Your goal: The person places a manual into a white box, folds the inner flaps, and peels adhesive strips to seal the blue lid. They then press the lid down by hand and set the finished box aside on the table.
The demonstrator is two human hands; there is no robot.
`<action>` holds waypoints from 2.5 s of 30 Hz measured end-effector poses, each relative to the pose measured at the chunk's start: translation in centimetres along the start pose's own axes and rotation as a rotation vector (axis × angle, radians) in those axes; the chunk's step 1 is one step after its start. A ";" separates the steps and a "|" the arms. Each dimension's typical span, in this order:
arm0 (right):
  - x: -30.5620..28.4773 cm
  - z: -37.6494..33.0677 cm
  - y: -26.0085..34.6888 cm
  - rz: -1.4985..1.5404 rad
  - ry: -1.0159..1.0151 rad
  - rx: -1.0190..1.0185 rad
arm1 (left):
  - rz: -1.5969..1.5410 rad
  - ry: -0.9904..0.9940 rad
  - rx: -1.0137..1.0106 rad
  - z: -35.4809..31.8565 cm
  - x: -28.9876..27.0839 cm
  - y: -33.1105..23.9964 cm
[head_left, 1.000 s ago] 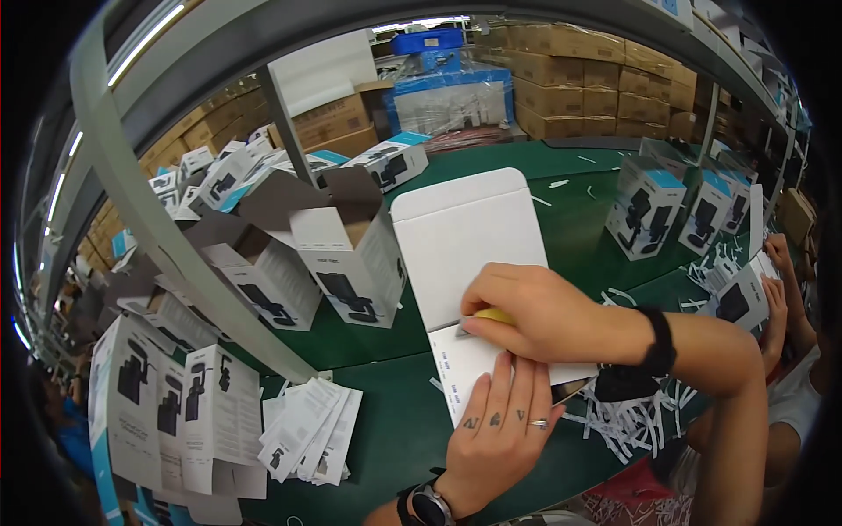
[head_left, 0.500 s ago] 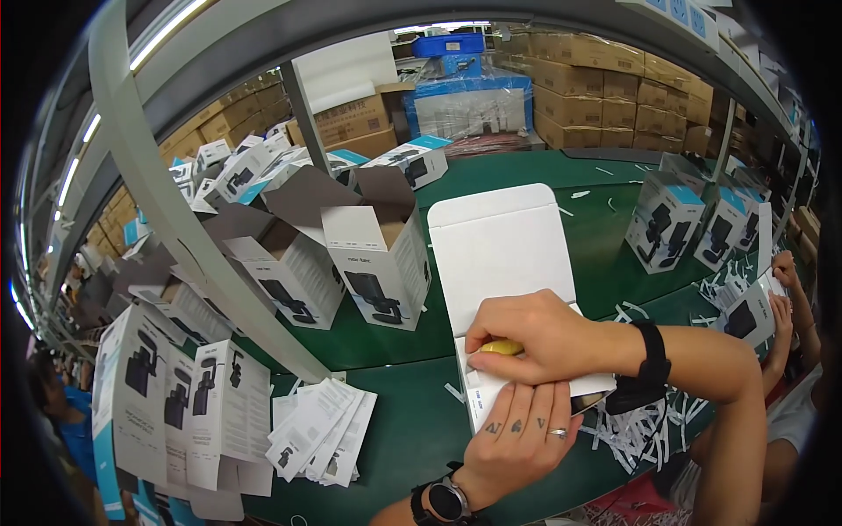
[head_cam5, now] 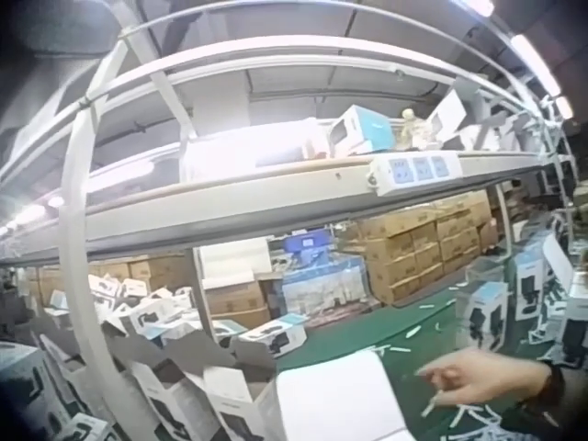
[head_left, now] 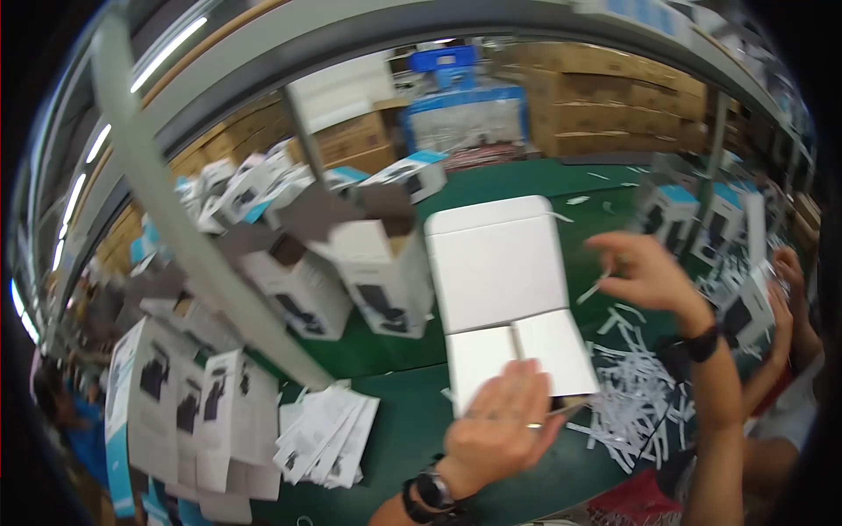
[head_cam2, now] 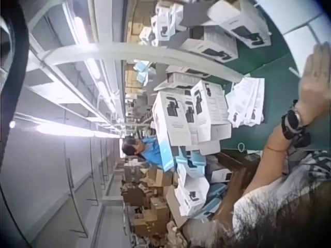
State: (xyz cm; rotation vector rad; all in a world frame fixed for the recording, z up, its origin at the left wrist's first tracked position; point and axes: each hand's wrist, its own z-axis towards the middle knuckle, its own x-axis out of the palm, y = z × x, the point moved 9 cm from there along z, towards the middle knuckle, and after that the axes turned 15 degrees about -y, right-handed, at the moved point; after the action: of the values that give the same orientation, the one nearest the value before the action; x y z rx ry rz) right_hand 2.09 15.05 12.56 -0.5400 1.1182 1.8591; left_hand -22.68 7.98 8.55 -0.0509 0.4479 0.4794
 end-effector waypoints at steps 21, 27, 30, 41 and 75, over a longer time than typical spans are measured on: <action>3.3 -3.1 22.7 0.445 0.032 -0.766 | -0.994 -0.124 -0.972 -3.1 -4.1 6.9; 7.8 -1.2 23.4 0.525 0.085 -0.773 | -0.953 -0.082 -0.899 -3.5 -4.0 7.3; 8.5 -1.5 22.7 0.543 0.167 -0.716 | -0.945 -0.048 -0.886 -3.9 -3.9 7.9; 3.6 -2.0 22.4 0.612 0.087 -0.589 | -1.060 -0.479 -0.943 -4.0 -4.9 10.5; 5.0 -12.4 7.8 0.611 -0.476 -0.446 | 0.206 0.083 -0.114 -1.5 -2.0 -1.1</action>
State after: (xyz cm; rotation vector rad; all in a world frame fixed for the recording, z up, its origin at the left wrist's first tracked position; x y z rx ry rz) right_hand -8.02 5.02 6.50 0.0405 0.5721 2.6144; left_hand -24.39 5.94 7.99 -0.1360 0.5093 0.7072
